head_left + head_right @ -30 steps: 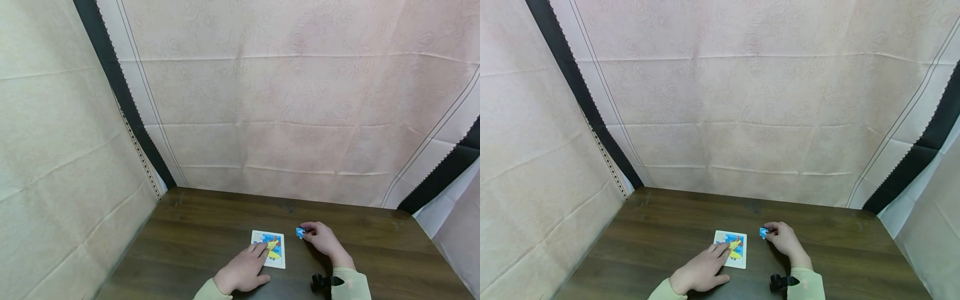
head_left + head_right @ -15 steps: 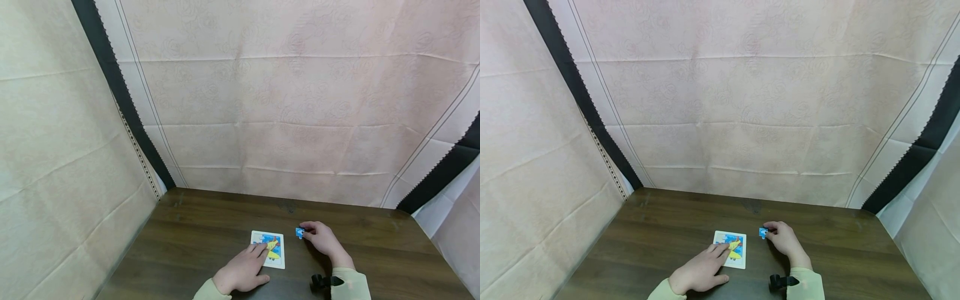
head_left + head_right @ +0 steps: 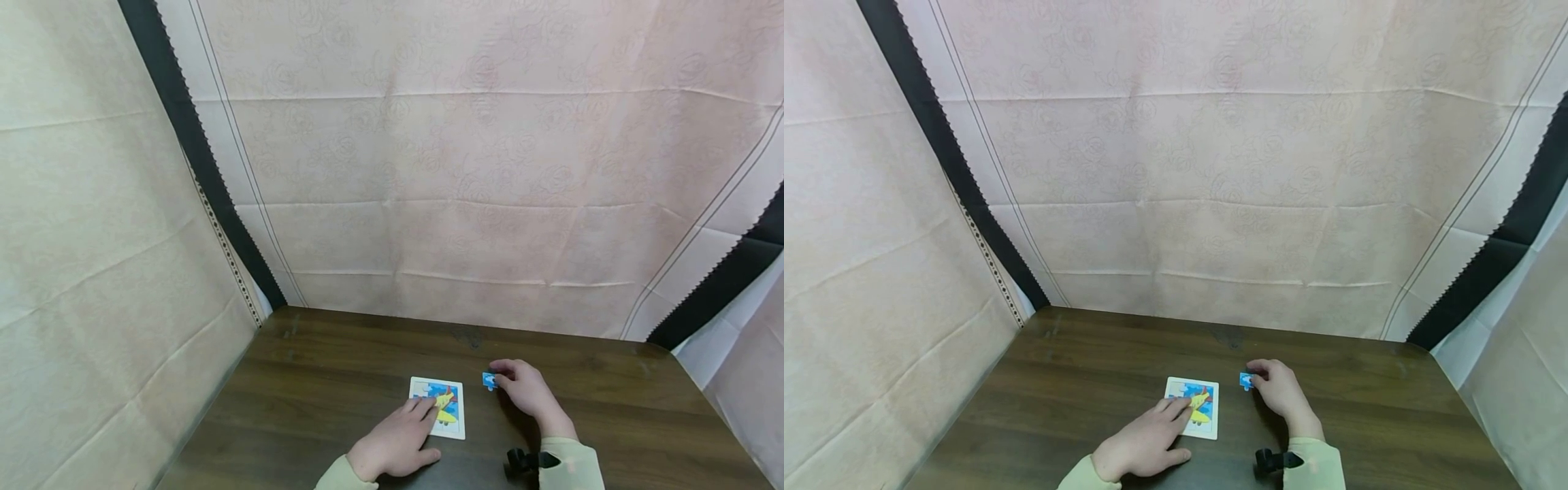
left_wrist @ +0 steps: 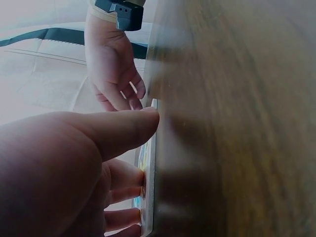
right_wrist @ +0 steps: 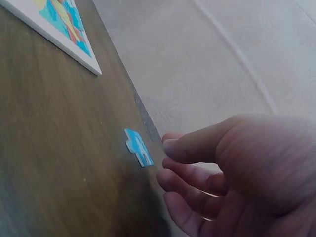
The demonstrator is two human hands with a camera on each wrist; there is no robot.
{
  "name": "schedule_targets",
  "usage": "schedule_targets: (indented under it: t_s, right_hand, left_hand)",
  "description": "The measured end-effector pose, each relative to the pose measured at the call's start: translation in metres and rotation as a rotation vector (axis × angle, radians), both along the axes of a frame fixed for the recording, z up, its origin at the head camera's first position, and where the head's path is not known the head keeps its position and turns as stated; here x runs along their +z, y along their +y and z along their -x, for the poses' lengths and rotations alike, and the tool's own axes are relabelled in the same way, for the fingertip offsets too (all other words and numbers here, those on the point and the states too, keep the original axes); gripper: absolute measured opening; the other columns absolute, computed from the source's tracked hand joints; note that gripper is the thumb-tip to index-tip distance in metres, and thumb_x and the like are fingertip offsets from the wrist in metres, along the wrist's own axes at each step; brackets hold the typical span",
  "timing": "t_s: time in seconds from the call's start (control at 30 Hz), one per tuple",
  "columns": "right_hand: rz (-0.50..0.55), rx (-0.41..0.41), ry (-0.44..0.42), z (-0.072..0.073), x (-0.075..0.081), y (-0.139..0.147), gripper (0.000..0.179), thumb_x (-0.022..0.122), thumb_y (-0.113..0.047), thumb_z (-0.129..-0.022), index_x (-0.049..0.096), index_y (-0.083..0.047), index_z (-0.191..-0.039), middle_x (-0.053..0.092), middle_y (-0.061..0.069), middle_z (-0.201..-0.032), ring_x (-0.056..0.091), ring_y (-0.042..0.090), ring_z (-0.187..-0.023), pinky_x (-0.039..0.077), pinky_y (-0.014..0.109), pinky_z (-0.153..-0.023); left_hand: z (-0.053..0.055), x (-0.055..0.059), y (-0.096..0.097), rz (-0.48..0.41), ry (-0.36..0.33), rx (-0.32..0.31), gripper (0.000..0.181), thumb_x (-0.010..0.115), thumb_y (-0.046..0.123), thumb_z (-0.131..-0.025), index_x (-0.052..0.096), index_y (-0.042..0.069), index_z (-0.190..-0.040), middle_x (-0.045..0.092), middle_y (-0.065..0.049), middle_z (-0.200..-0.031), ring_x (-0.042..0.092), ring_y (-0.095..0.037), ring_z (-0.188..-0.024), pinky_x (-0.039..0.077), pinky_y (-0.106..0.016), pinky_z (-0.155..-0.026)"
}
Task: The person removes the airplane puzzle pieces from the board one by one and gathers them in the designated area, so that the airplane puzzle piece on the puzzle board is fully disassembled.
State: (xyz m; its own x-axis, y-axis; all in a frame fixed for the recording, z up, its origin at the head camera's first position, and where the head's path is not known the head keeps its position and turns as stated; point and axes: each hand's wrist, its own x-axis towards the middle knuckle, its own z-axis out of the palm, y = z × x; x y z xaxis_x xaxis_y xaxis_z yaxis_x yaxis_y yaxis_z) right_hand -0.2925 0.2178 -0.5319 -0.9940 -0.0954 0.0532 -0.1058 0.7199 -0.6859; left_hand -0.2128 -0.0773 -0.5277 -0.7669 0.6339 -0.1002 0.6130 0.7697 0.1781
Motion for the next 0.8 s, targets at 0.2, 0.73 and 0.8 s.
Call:
schedule_targets:
  t_s: [0.2,0.73,0.8]
  right_hand:
    - [-0.006,0.007,0.059,0.001,0.002,-0.014,0.024,0.066,-0.007,-0.104,0.076,-0.005,-0.127,0.069,0.018,-0.130,0.065,0.036,-0.116,0.053,0.061,-0.101]
    - [0.024,0.292,0.025,-0.008,-0.005,-0.085,0.020,0.068,-0.010,-0.105,0.079,-0.014,-0.122,0.072,0.001,-0.119,0.065,0.018,-0.102,0.058,0.050,-0.093]
    - [0.005,0.314,0.029,-0.008,-0.007,-0.086,0.020,0.069,-0.011,-0.105,0.079,-0.014,-0.122,0.071,0.001,-0.117,0.064,0.017,-0.100,0.058,0.049,-0.091]
  left_hand:
    - [-0.002,-0.002,0.004,0.020,0.006,0.014,0.074,0.061,0.055,-0.105,0.048,0.008,-0.161,0.035,-0.005,-0.171,0.031,-0.025,-0.157,0.029,-0.038,-0.126]
    - [0.002,-0.003,0.002,-0.020,-0.001,-0.012,0.071,0.062,0.050,-0.107,0.048,0.006,-0.161,0.034,-0.004,-0.172,0.036,-0.019,-0.153,0.038,-0.032,-0.120]
    - [0.002,-0.003,0.003,-0.026,0.003,-0.017,0.072,0.063,0.050,-0.107,0.046,0.006,-0.162,0.032,-0.003,-0.173,0.036,-0.019,-0.153,0.038,-0.032,-0.120]
